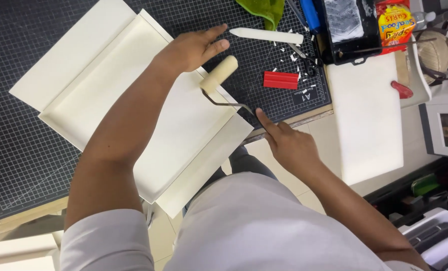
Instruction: Smoothing material onto a cardboard box using a roller and bone folder, then trimming edges with scissors.
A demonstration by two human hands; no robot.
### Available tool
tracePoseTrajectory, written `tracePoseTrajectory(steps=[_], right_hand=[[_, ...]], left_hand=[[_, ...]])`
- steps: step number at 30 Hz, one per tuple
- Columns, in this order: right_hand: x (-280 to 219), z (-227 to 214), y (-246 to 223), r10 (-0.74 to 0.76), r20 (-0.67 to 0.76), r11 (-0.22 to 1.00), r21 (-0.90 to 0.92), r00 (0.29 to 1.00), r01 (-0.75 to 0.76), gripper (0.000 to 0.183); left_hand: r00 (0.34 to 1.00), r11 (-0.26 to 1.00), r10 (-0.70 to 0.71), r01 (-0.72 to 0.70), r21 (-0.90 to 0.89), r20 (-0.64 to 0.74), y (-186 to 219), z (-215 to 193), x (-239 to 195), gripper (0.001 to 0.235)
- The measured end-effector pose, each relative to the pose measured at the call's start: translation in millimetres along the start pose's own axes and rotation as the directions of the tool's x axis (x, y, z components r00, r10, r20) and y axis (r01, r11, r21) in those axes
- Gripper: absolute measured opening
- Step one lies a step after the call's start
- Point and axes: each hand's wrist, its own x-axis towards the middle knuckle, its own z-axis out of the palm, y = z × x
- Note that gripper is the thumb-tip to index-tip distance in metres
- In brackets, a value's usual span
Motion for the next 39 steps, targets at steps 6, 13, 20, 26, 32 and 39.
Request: tracePoseTrajectory(steps=[6, 13, 20, 26, 32, 39], right_hand=[[-51.9, -33.8, 35.3, 0.160, 0.256, 0.984, 0.037, 0.954, -0.175, 0.066], [-48.2, -14.3, 33.8, 0.049, -0.007, 0.998, 0.029, 0.999, -0.049, 0.062], [-59.3, -24.2, 49.5, 0.072, 0.089, 0.996, -0.058, 0.993, -0.067, 0.065], [-75.1, -38.3, 53.7, 0.159, 0.074, 0.987, -0.039, 0.984, -0.156, 0.061], [-62.4, -9.7, 54.5, 0.082, -0.032, 0.995, -0.055, 0.996, -0.084, 0.062], [-84.3, -24.7, 70.3, 0.187, 0.030, 0.981, -0.055, 0.982, -0.185, 0.062]], left_hand=[[0.999, 0.999, -0.033, 0.034, -0.039, 0.009, 6.5, -3.8, -13.8, 0.083], [0.999, 0.999, -0.023, 0.023, -0.022, 0.027, 8.4, 4.5, -17.8, 0.084], [1.000, 0.999, 0.018, -0.018, -0.036, -0.009, 4.2, 9.4, -20.8, 0.083], [1.000, 0.998, 0.020, -0.020, -0.052, -0.007, 13.1, 7.1, -27.7, 0.083], [1.000, 0.999, 0.003, -0.003, -0.035, 0.022, 20.3, 13.7, -26.1, 0.082], [1.000, 0.999, 0.006, -0.006, -0.035, 0.011, 17.8, 17.1, -27.6, 0.086]])
